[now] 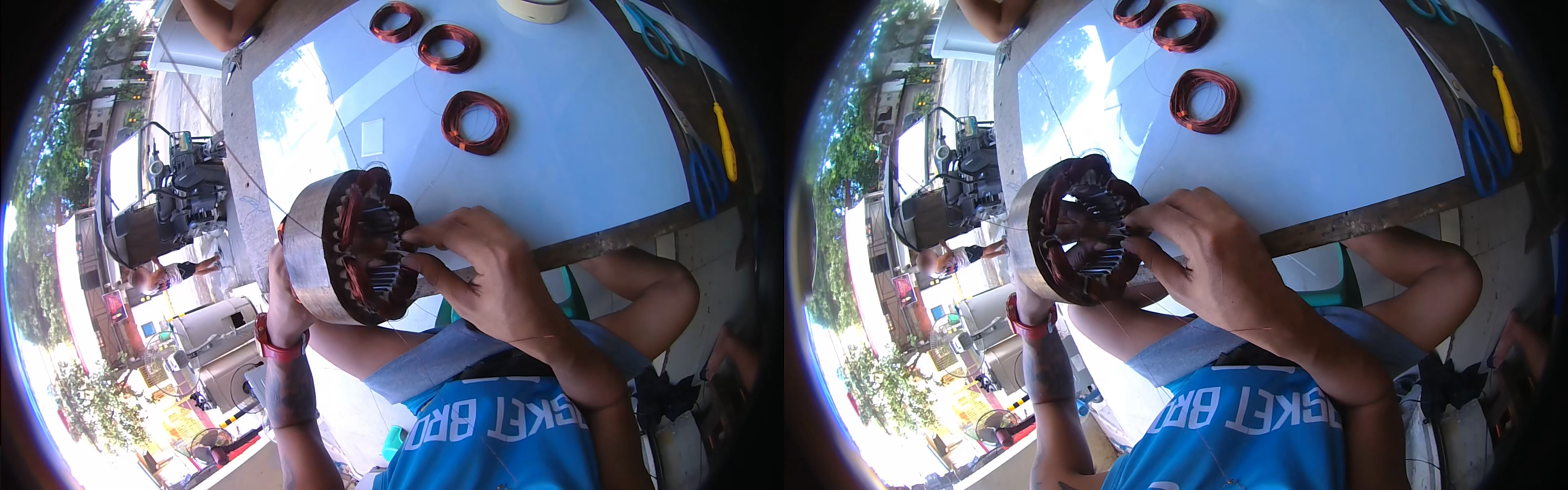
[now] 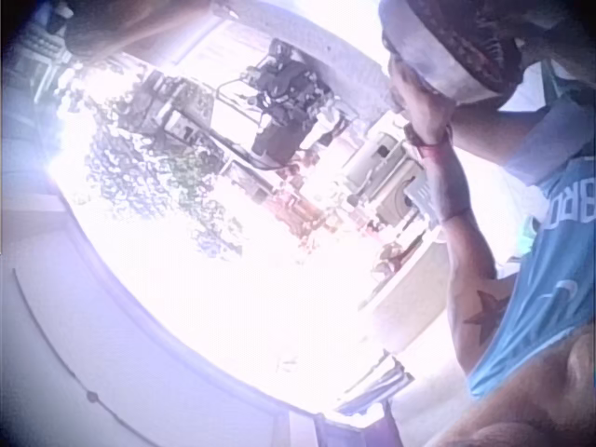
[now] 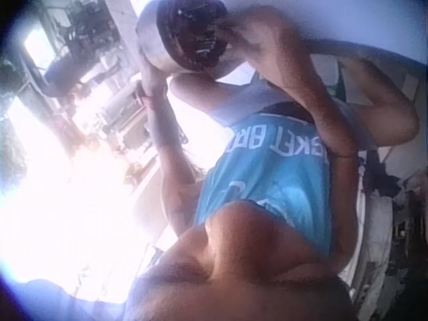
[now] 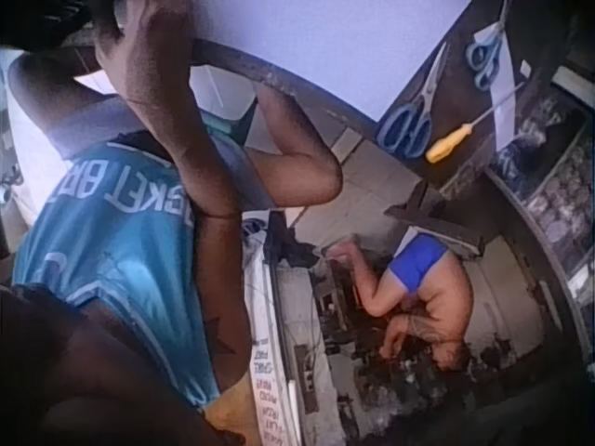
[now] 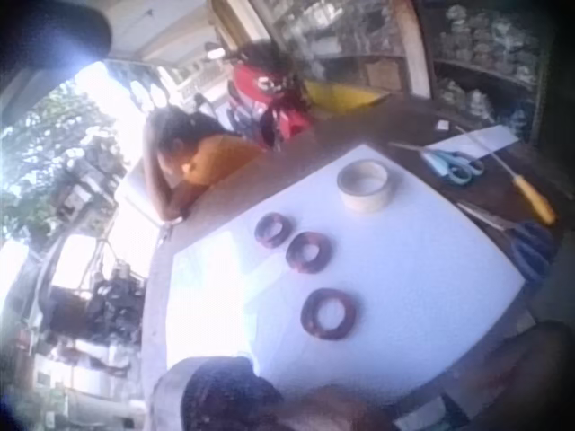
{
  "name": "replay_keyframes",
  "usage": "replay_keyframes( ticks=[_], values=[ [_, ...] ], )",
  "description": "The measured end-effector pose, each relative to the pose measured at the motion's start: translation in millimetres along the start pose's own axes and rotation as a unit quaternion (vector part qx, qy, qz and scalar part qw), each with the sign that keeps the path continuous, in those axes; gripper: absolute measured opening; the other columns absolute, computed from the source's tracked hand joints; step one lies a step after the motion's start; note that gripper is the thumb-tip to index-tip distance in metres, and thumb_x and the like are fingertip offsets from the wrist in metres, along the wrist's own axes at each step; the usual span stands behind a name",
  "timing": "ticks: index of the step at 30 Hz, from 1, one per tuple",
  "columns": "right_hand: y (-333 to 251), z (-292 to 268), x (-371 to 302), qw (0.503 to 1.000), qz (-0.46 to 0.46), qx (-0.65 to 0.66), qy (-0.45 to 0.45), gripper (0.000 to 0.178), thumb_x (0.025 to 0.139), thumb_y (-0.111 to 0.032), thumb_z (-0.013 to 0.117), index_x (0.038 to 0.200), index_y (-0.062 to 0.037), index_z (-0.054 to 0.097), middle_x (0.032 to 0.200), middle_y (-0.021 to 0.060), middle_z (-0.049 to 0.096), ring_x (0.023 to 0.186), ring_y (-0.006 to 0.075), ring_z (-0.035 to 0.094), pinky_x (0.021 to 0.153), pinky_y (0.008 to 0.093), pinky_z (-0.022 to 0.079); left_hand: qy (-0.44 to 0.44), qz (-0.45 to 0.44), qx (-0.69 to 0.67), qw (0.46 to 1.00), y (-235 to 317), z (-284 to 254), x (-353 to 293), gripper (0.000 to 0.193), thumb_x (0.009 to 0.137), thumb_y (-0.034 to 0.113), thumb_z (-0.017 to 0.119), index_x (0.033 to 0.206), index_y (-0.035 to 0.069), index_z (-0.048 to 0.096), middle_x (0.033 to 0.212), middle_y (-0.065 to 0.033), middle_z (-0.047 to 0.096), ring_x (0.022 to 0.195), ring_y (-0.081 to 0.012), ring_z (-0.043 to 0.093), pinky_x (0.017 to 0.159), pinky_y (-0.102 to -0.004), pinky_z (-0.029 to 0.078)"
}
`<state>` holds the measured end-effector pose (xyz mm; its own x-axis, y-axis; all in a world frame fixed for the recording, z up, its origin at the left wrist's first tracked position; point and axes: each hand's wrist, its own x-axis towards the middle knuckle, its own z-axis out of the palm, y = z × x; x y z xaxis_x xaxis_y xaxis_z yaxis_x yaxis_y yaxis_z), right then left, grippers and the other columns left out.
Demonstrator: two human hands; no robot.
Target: The person winds copper wire coils into the slots of a cylindrical motor stator by hand, using a small white tool to press and align the wire. Pre-wound copper coils, tape, and scissors are visible on the table.
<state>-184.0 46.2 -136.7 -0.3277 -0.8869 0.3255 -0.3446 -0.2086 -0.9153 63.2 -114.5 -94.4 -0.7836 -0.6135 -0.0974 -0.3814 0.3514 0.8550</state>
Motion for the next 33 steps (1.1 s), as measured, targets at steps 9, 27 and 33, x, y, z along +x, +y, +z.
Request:
replay_keyframes(
  ticks=[9,27,33],
  values=[
    [2.0,-3.9,-0.9,0.999,-0.027,-0.034,-0.001,0.013,0.092,-0.008,0.078,0.101,-0.0011,0.070,0.091,0.0128,0.067,0.084,0.0296,0.066,0.075,0.0426,0.055,0.043,-0.092,-0.051,0.994,15.7,14.7,4.1,0.075,0.083,0.009,0.088,0.150,-0.001,0.055,0.122,-0.0112,0.075,0.107,-0.0216,0.072,0.088,-0.0341,0.059],
    [9.6,3.2,-9.5,0.991,-0.072,-0.071,0.087,0.020,0.085,-0.011,0.082,0.088,-0.0060,0.063,0.082,0.0083,0.059,0.075,0.0245,0.061,0.067,0.0390,0.052,0.011,0.023,0.063,0.998,15.2,9.5,5.3,0.068,0.084,0.007,0.088,0.144,-0.003,0.057,0.121,-0.0130,0.074,0.109,-0.0220,0.073,0.089,-0.0335,0.060],
    [9.5,7.2,-9.2,0.992,-0.076,-0.066,0.079,0.018,0.085,-0.010,0.082,0.091,-0.0060,0.066,0.082,0.0086,0.059,0.075,0.0246,0.061,0.067,0.0389,0.051,0.002,0.017,0.052,0.998,9.1,8.4,4.2,0.072,0.085,0.009,0.087,0.148,-0.004,0.053,0.121,-0.0131,0.074,0.110,-0.0216,0.073,0.088,-0.0331,0.060]
  ],
)
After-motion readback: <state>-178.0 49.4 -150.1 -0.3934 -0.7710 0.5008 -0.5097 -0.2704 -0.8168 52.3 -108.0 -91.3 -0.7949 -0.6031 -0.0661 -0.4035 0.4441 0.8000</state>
